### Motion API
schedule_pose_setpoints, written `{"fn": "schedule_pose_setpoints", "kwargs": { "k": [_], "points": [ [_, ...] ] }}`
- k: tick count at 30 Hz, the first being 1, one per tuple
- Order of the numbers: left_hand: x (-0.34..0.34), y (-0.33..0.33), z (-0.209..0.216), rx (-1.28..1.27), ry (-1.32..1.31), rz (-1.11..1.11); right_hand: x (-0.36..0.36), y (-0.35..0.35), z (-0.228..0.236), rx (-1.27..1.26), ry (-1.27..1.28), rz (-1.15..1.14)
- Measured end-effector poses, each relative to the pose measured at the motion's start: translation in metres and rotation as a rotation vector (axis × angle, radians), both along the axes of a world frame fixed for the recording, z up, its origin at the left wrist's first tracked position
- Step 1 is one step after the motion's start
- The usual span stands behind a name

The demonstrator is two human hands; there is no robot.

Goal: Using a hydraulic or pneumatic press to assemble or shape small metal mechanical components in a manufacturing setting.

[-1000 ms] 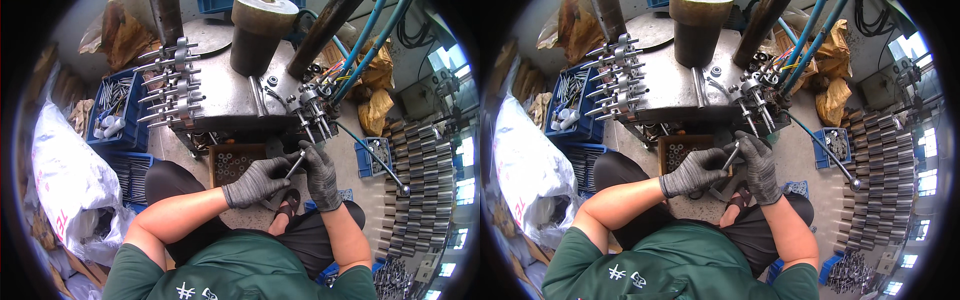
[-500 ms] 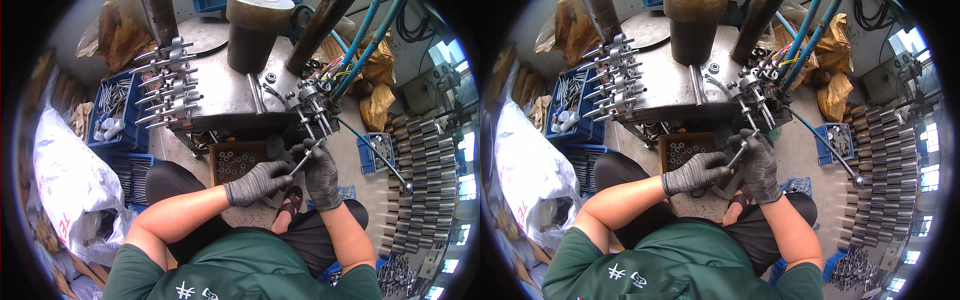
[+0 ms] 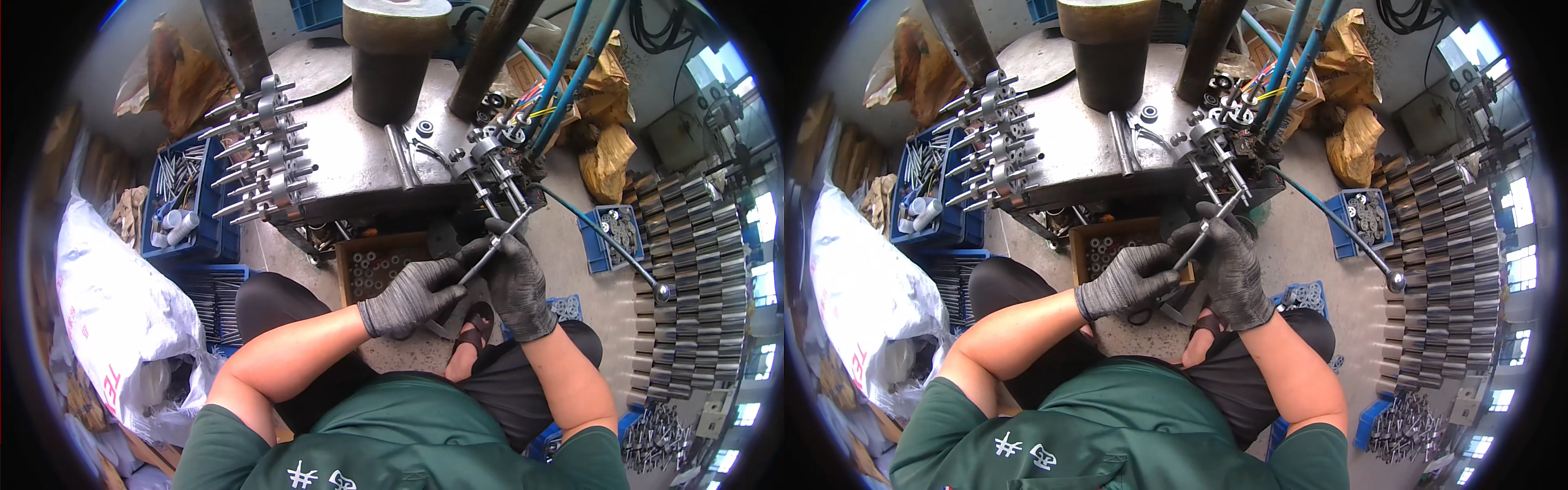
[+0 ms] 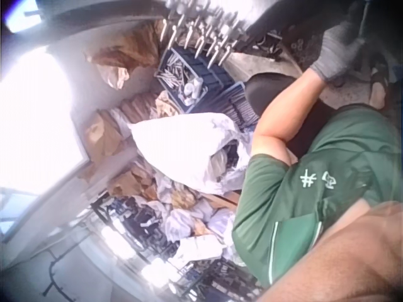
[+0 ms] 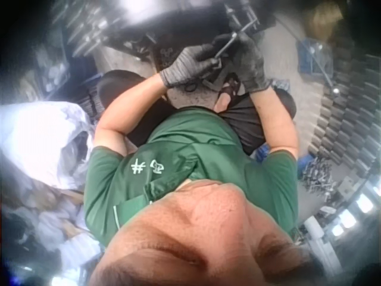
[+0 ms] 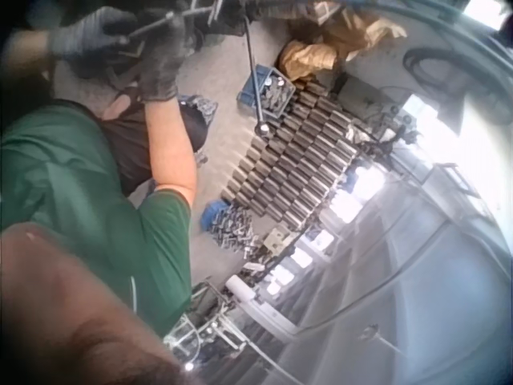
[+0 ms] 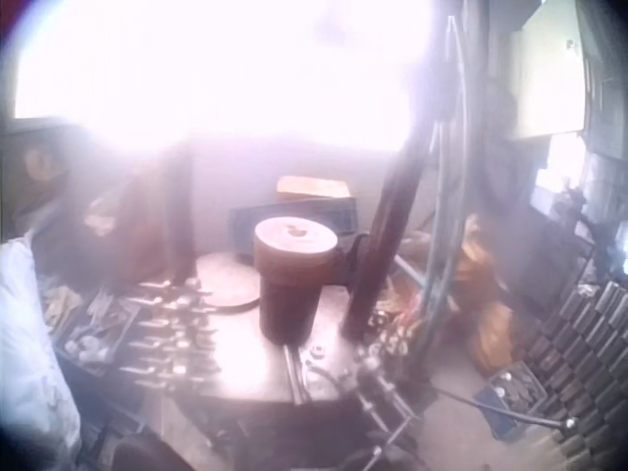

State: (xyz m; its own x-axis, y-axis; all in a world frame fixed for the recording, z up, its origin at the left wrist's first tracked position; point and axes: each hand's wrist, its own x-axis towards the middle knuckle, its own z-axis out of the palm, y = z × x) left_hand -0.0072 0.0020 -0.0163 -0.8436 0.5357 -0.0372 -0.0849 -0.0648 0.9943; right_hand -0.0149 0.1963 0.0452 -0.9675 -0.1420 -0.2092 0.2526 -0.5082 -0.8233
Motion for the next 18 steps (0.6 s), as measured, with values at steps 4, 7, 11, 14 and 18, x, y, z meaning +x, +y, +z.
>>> {"fn": "schedule_pose_setpoints", "kwargs": {
  "k": [4,7,11,14,18],
  "points": [
    [-0.023,-0.009,0.019,-0.229,0.547,0.142,-0.001,0.021,0.008,-0.02,0.065,0.053],
    [-0.05,-0.015,0.016,-0.359,0.91,0.495,-0.003,0.056,0.021,0.177,0.114,0.074],
    [-0.092,-0.048,-0.015,-0.558,1.073,0.781,-0.001,0.117,0.034,1.084,0.38,0.433],
    [-0.104,-0.068,-0.033,-0.776,0.962,0.812,0.014,0.191,0.039,1.515,0.255,0.442],
    [-0.106,-0.058,-0.037,-0.98,1.125,0.746,0.083,0.323,-0.026,1.629,0.008,0.207]
  ]
}}
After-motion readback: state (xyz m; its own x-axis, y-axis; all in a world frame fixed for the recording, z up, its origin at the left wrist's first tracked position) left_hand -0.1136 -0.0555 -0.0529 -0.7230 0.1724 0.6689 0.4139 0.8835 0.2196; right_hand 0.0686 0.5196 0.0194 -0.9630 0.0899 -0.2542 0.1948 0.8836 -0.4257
